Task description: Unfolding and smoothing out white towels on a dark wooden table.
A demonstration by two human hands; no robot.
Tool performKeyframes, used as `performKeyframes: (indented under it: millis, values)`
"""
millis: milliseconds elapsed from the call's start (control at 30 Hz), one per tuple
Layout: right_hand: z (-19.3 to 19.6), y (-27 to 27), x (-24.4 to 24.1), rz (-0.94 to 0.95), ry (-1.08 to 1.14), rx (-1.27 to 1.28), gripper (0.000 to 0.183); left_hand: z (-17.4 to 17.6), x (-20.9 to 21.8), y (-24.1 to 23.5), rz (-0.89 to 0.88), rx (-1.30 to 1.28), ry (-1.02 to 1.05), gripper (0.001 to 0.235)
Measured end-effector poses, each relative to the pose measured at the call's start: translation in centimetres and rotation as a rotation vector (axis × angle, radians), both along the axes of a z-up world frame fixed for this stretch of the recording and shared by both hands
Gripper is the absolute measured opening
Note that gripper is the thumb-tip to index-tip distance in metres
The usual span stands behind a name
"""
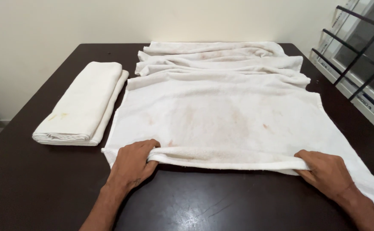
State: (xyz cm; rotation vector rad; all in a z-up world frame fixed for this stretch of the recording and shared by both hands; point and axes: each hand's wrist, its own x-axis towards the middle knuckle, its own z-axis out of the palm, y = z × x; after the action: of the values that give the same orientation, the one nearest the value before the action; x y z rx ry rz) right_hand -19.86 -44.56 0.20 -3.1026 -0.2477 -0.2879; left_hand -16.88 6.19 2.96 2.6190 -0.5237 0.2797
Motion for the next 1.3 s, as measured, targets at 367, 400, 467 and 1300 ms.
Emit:
performKeyframes:
  millis: [367, 400, 467, 1300]
  values:
    - [0.3, -0.6, -2.2, 0.028, 0.015, 0.112, 0.032, 2.9, -0.7, -1.3, 0.074, 0.24, 0.257, 0.035]
    - [-0.6, -1.4, -2.3, 0.063, -0.019, 0.128, 0.029, 3.2, -0.9, -1.3, 0.094, 0.286, 0.325, 0.036]
    - [-0.9, -2.2, -2.5, 0.082, -0.025, 0.124, 0.03, 2.6, -1.1, -0.2, 0.031, 0.267, 0.25, 0.041]
    - [-0.5, -14.1, -4.0, -0.51, 0.203, 0.175, 0.034, 5.1, -2.8, 3.6, 0.147, 0.056, 0.781, 0.07]
